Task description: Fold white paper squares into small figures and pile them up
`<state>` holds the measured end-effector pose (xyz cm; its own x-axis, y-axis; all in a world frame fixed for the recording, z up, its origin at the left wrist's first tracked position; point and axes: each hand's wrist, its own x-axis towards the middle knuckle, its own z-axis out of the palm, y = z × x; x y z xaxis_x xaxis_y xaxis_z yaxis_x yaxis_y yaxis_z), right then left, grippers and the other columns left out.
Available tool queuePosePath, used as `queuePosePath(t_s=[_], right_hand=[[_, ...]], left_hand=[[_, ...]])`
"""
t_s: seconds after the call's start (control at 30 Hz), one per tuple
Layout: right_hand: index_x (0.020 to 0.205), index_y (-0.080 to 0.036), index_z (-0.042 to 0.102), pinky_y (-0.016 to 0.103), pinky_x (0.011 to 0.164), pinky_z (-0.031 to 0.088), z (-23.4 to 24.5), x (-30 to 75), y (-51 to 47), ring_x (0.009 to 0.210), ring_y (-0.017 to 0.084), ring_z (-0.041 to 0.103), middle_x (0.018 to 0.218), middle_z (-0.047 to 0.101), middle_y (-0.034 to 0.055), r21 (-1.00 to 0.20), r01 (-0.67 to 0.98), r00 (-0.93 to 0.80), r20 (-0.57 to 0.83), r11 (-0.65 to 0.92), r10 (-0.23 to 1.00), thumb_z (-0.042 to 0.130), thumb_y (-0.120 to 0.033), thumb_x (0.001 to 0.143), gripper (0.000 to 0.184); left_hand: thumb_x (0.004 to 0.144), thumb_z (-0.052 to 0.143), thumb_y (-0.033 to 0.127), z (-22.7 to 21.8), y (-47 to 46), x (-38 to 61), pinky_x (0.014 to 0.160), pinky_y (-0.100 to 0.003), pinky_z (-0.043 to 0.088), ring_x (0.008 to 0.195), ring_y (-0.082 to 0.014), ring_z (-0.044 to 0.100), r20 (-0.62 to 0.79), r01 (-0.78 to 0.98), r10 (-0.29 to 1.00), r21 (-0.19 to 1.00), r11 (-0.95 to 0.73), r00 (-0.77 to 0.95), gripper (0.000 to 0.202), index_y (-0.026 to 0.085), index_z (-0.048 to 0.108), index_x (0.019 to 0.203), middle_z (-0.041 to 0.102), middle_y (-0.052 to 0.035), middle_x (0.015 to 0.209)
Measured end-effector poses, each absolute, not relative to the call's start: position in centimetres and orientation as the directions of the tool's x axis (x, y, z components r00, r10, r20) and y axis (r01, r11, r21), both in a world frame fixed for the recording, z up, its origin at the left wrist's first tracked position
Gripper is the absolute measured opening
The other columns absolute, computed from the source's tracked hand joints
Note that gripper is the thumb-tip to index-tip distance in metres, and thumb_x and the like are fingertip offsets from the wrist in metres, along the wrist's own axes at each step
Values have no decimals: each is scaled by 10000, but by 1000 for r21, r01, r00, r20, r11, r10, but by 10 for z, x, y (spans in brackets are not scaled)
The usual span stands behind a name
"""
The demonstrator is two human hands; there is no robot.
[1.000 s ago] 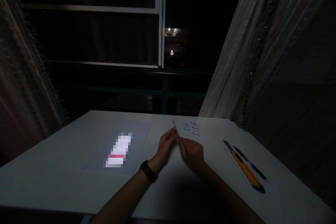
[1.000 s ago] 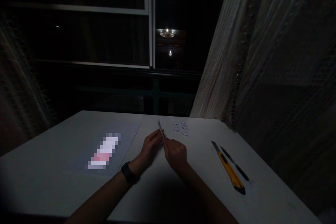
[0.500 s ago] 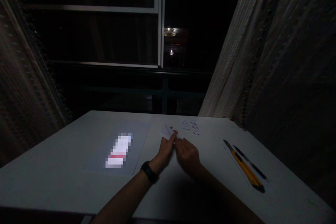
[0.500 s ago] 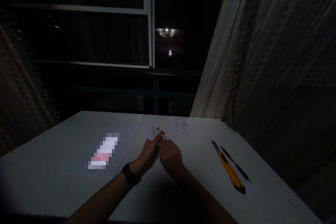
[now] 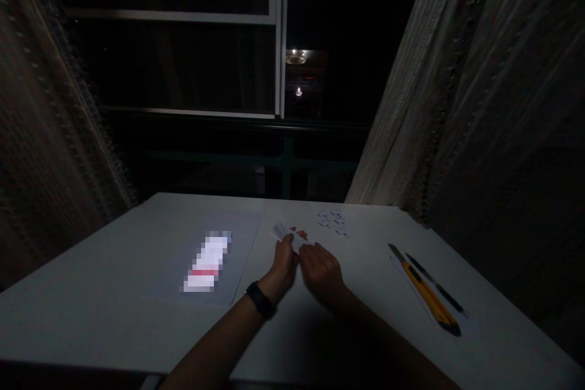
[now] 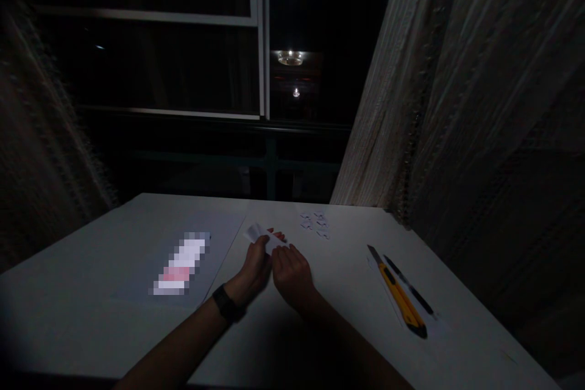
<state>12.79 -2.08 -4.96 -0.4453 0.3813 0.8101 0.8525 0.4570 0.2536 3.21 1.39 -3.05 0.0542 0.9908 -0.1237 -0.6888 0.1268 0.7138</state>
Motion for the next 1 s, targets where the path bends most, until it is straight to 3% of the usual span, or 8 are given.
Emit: queuePosePath(t_s=[0.37,1.0], right_hand=[[851,-79,618,356,851,428,-48,123,-23,790,200,595,843,662,122,322,848,-494,769,421,406,409,-59,817,212],[706,-124,595,339,805,428,-45,124,-23,617,162,575,661,638,71,333,853,-507,711,401,487,424,-16,773,213]], left_hand=[[786,433,187,-21,19,24,723,-292,491,775,-174,628,-224,-742,973,644,188,52,176,115,521,920,643,-128,878],[804,432,199,-24,30,16,689,-317,500,743,-171,625,-261,-710,964,687,152,-47,197,152,477,990,629,-117,907]])
